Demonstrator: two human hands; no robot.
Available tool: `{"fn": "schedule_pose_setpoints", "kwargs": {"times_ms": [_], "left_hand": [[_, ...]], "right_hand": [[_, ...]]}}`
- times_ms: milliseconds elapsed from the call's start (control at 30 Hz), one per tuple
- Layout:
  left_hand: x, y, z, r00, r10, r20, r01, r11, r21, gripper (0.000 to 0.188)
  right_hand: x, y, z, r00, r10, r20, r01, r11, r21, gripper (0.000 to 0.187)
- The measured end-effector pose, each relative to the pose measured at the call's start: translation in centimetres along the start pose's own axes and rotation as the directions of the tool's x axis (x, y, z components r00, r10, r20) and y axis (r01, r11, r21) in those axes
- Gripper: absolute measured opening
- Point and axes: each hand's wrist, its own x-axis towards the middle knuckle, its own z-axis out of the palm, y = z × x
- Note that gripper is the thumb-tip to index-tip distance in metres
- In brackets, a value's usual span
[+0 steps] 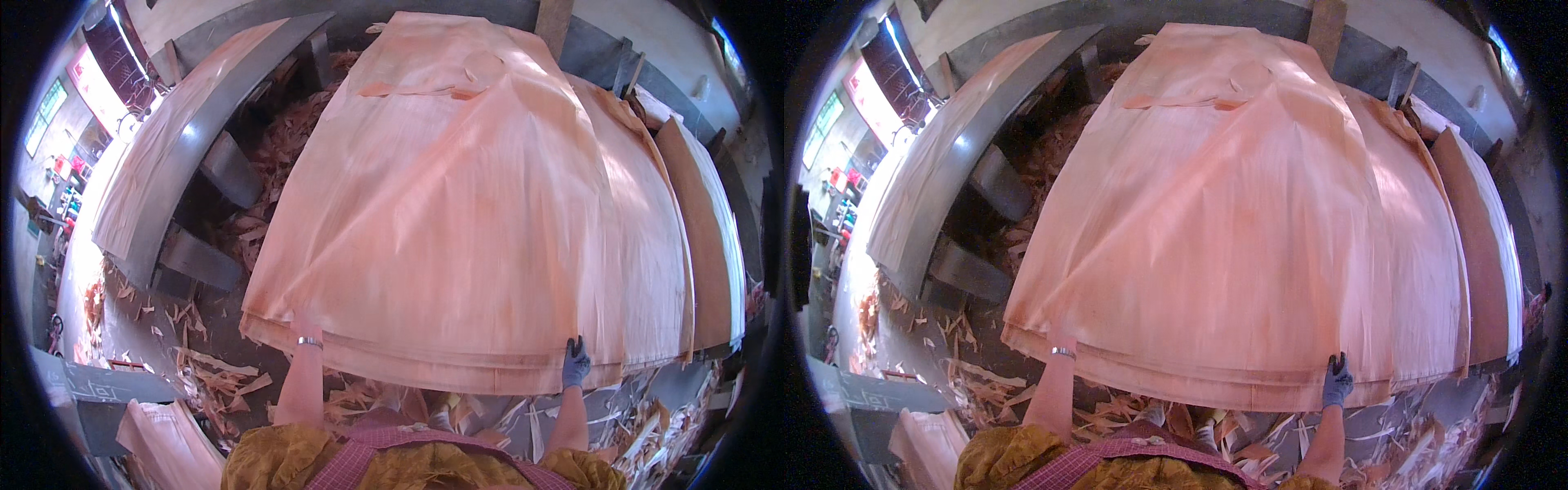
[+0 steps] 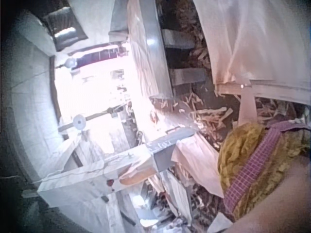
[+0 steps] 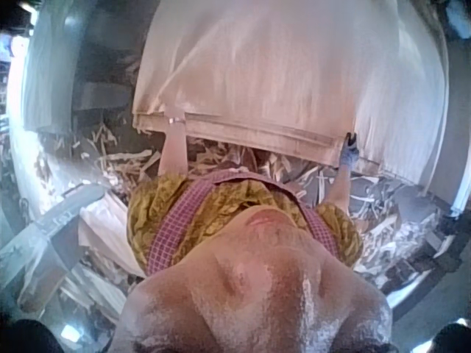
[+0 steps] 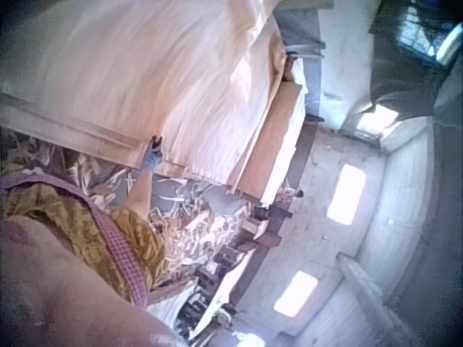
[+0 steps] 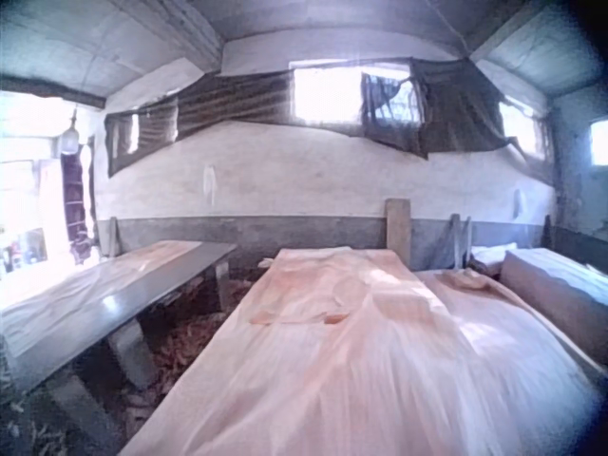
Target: The person joins sheets of wood veneer by applying strips of white tape, cuts the edges with shears, and stacks the prepared sheets on top of each other.
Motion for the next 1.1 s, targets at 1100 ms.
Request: {"fn": "schedule_pose_setpoints", "kwargs": {"times_ms": [1100], "left_hand": [[-1.5,3.9,0.2,1.000,0.008,-0.006,-0.007,0.976,0.217,0.039]], "right_hand": [[-6.3,-2.5,1.2,0.996,0.085,-0.020,-0.082,0.987,0.140,0.047]]}}
